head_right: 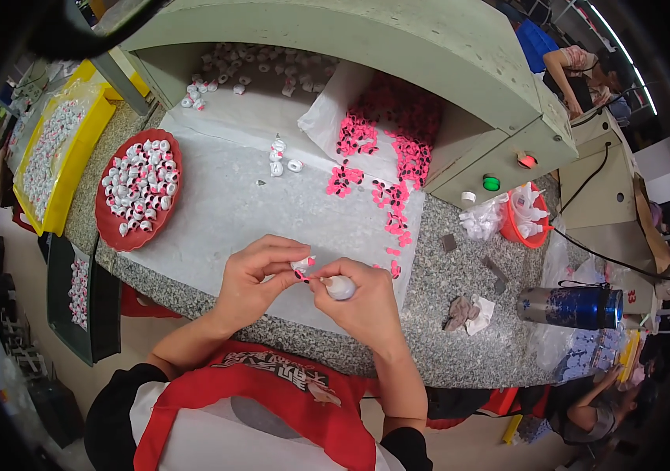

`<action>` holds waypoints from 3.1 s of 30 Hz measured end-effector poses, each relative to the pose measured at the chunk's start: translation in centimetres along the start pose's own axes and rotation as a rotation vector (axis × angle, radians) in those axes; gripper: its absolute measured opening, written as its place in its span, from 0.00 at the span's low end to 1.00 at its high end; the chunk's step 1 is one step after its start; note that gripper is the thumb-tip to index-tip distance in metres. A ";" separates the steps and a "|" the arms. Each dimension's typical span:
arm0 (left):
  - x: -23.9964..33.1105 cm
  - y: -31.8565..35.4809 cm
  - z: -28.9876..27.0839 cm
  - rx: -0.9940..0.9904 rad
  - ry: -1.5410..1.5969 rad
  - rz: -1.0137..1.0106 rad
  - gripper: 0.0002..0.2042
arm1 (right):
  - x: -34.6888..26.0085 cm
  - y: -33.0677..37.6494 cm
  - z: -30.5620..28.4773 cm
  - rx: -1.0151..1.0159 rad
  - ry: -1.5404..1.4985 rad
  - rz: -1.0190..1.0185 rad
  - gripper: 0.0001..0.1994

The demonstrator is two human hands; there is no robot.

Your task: The person is manually assembling small pink floral-shaped plastic parts into white plastic caps at a workbench.

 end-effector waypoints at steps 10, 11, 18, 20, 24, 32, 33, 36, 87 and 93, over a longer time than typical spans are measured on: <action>-0.3 0.4 0.0 -0.059 0.245 -0.163 0.15 | -1.3 0.8 -0.1 0.086 0.191 -0.073 0.04; -0.5 0.4 -0.1 -0.053 0.242 -0.163 0.15 | -1.7 1.1 0.0 0.127 0.231 -0.117 0.04; 0.5 0.9 0.7 -0.020 0.330 -0.105 0.14 | -0.7 2.0 0.0 0.204 -0.068 -0.013 0.09; 0.9 0.9 0.8 -0.023 0.280 -0.066 0.14 | -1.1 2.1 -0.1 0.200 -0.091 -0.117 0.11; 1.5 0.6 1.0 -0.017 0.066 0.056 0.12 | -1.1 1.7 -0.5 0.187 -0.106 -0.139 0.11; 0.5 0.9 -0.5 0.063 0.073 0.005 0.11 | -1.8 0.1 0.8 0.148 -0.099 -0.111 0.08; 0.3 1.2 -0.8 0.079 0.158 -0.035 0.11 | -2.2 0.3 1.0 0.165 -0.043 -0.108 0.07; -0.3 0.7 0.0 0.018 0.343 -0.143 0.11 | -1.7 0.7 0.4 0.206 0.060 -0.131 0.09; -3.6 1.6 -2.9 0.175 0.410 -0.308 0.09 | 4.1 -1.1 4.9 0.147 -0.528 -0.071 0.05; 0.7 0.0 -18.4 0.687 -0.851 0.142 0.14 | 3.8 -2.0 2.9 0.376 -0.493 -0.079 0.04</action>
Point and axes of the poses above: each hand's wrist, its own y-axis away from the middle knuckle, its own z-axis out of the palm, x = y × z, the point moved 8 cm from there along -y, towards the middle knuckle, and after that the axes turned 1 degree about -z, right-handed, at the moved point
